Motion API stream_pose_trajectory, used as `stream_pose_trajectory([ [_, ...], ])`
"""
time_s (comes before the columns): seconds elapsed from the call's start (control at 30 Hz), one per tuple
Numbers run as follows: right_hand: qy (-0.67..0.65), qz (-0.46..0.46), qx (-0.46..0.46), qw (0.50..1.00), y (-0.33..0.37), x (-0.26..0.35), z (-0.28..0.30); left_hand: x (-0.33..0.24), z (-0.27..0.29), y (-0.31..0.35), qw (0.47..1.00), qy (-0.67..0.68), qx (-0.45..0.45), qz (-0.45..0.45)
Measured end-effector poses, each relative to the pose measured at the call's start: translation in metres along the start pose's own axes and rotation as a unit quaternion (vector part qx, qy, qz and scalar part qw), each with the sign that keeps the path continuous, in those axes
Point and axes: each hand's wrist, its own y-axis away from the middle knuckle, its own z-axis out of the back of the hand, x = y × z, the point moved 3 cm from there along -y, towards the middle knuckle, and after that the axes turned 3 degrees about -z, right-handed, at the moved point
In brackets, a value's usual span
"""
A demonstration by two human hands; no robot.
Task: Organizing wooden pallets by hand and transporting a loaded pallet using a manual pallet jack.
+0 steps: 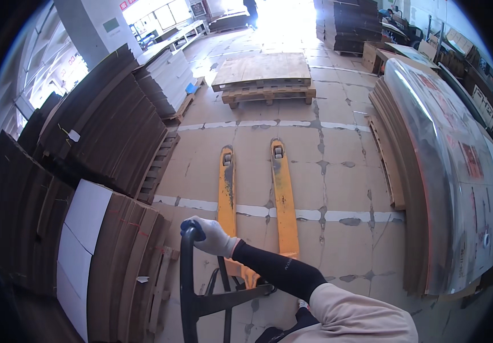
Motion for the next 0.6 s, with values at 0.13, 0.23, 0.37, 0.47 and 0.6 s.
stream_pose_trajectory([
  [0.13,-0.002,0.008,-0.008,1.000,-0.010,-0.005,-0.025,0.022,0.018,-0.023,0.996,-0.065,-0.033,-0.047],
  [0.23,0.002,0.018,-0.018,1.000,-0.018,-0.014,-0.054,0.042,0.023,-0.043,0.987,-0.053,-0.135,-0.063],
  [0.37,-0.002,0.037,-0.051,0.998,-0.031,-0.019,-0.090,0.089,0.039,-0.074,0.977,0.025,-0.200,-0.072],
  [0.47,0.000,0.034,-0.063,0.997,-0.043,-0.031,-0.119,0.109,0.050,-0.109,0.965,0.086,-0.229,-0.100],
  [0.6,0.043,0.015,-0.084,0.995,-0.057,-0.036,-0.161,0.144,0.071,-0.158,0.966,0.089,-0.220,-0.103],
])
